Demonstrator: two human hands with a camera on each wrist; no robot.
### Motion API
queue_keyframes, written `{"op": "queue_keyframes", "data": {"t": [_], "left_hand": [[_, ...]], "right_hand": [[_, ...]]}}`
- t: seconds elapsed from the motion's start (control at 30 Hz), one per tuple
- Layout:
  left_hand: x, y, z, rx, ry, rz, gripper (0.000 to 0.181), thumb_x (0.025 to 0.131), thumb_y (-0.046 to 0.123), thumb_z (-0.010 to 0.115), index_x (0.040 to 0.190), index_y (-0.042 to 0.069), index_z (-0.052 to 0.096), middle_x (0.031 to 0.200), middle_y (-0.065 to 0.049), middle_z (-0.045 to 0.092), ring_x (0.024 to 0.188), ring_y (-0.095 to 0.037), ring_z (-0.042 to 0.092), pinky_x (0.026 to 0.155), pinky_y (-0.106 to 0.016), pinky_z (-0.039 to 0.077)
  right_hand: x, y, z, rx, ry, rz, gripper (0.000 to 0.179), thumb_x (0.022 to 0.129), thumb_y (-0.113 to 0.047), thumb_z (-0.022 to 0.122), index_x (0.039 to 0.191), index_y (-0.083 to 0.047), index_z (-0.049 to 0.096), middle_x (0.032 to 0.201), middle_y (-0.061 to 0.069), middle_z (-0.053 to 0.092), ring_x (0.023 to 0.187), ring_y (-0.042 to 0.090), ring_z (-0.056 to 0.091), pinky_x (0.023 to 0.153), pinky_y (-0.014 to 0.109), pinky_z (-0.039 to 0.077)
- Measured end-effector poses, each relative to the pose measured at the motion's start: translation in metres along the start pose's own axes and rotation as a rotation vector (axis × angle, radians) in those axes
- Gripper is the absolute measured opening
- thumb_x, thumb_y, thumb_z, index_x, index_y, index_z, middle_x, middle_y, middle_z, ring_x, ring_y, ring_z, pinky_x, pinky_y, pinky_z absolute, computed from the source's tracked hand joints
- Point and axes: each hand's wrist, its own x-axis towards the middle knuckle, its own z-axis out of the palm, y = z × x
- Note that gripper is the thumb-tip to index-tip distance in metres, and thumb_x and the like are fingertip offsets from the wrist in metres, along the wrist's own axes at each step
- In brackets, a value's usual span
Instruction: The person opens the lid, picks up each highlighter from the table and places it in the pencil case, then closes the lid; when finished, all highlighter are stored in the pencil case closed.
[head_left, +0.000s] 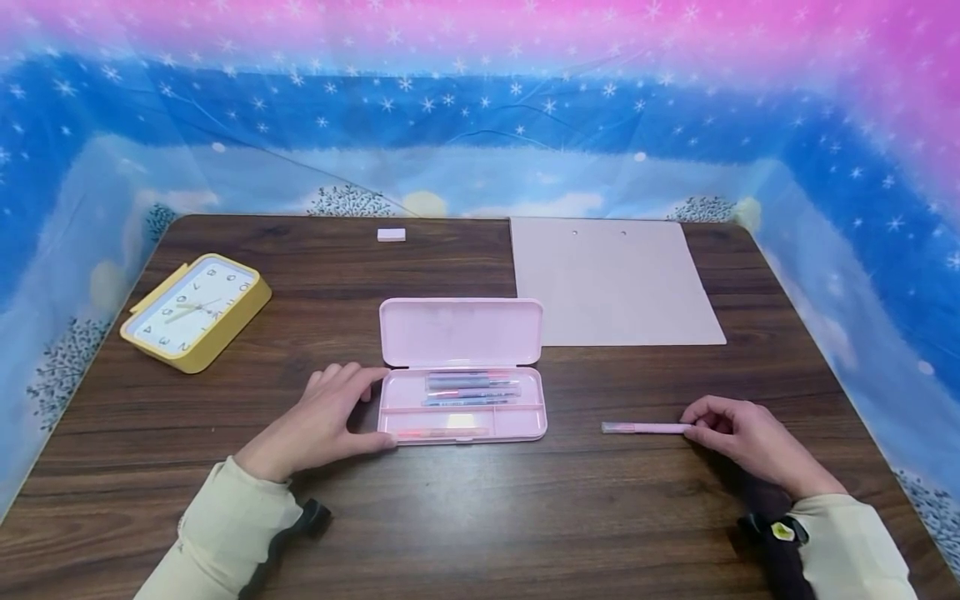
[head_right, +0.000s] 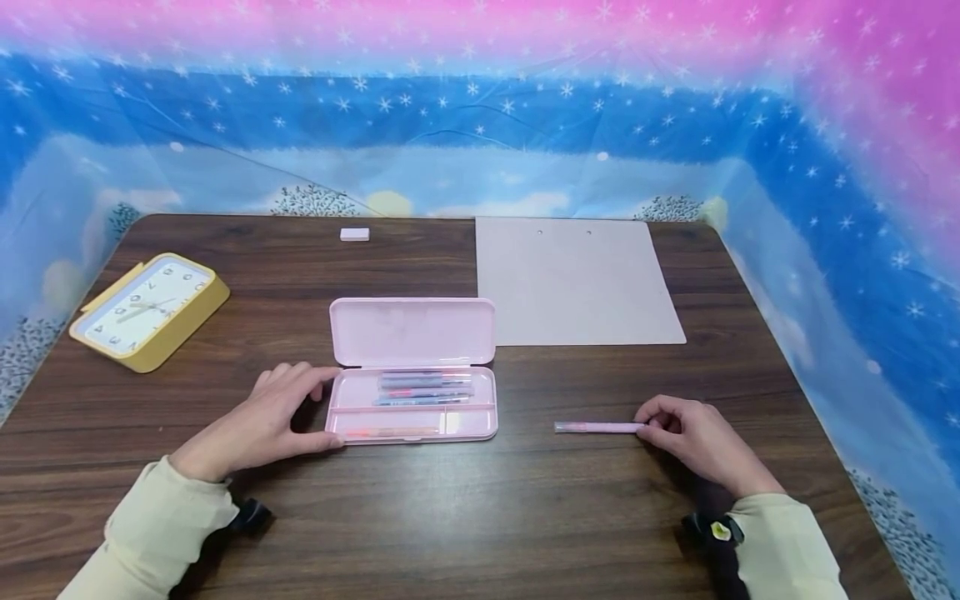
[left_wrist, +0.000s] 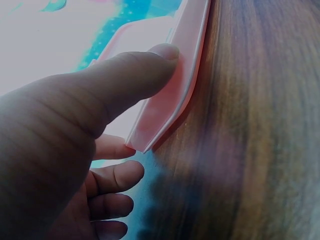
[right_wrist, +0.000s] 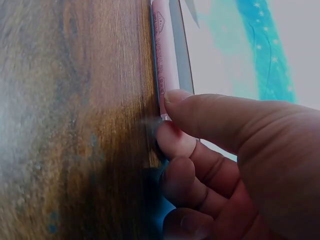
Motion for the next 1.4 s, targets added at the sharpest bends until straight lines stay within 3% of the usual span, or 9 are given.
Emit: {"op": "queue_keyframes", "data": {"t": [0.67, 0.97, 1.4], "left_hand": [[-0.002, -0.001, 0.000, -0.001, 0.000, -0.002, 0.081, 0.076, 0.060, 0.076, 0.138, 0.015, 0.051, 0.100, 0.003, 0.054, 0.093, -0.016, 0.040, 0.082, -0.035, 0.031], [-0.001, -0.002, -0.001, 0.002, 0.001, 0.009, 0.081, 0.076, 0.060, 0.076, 0.138, 0.014, 0.051, 0.101, 0.003, 0.054, 0.093, -0.016, 0.040, 0.082, -0.035, 0.031], [-0.001, -0.001, -0.001, 0.000, 0.003, 0.018, 0.080, 0.077, 0.061, 0.074, 0.139, 0.016, 0.050, 0.101, 0.003, 0.054, 0.092, -0.015, 0.040, 0.081, -0.034, 0.030]], "right_hand": [[-0.005, -0.007, -0.007, 0.051, -0.016, 0.048, 0.013, 0.094, -0.037, 0.065, 0.099, -0.025, 0.067, 0.075, -0.003, 0.063, 0.062, 0.011, 0.055, 0.056, 0.027, 0.044], [0.005, -0.036, -0.009, 0.129, -0.023, 0.001, 0.017, 0.094, -0.038, 0.065, 0.101, -0.022, 0.068, 0.078, 0.001, 0.067, 0.064, 0.013, 0.059, 0.057, 0.028, 0.049], [0.038, -0.088, 0.000, 0.160, -0.026, -0.101, 0.011, 0.092, -0.034, 0.069, 0.099, -0.026, 0.068, 0.079, 0.005, 0.066, 0.065, 0.014, 0.058, 0.058, 0.027, 0.048]]}}
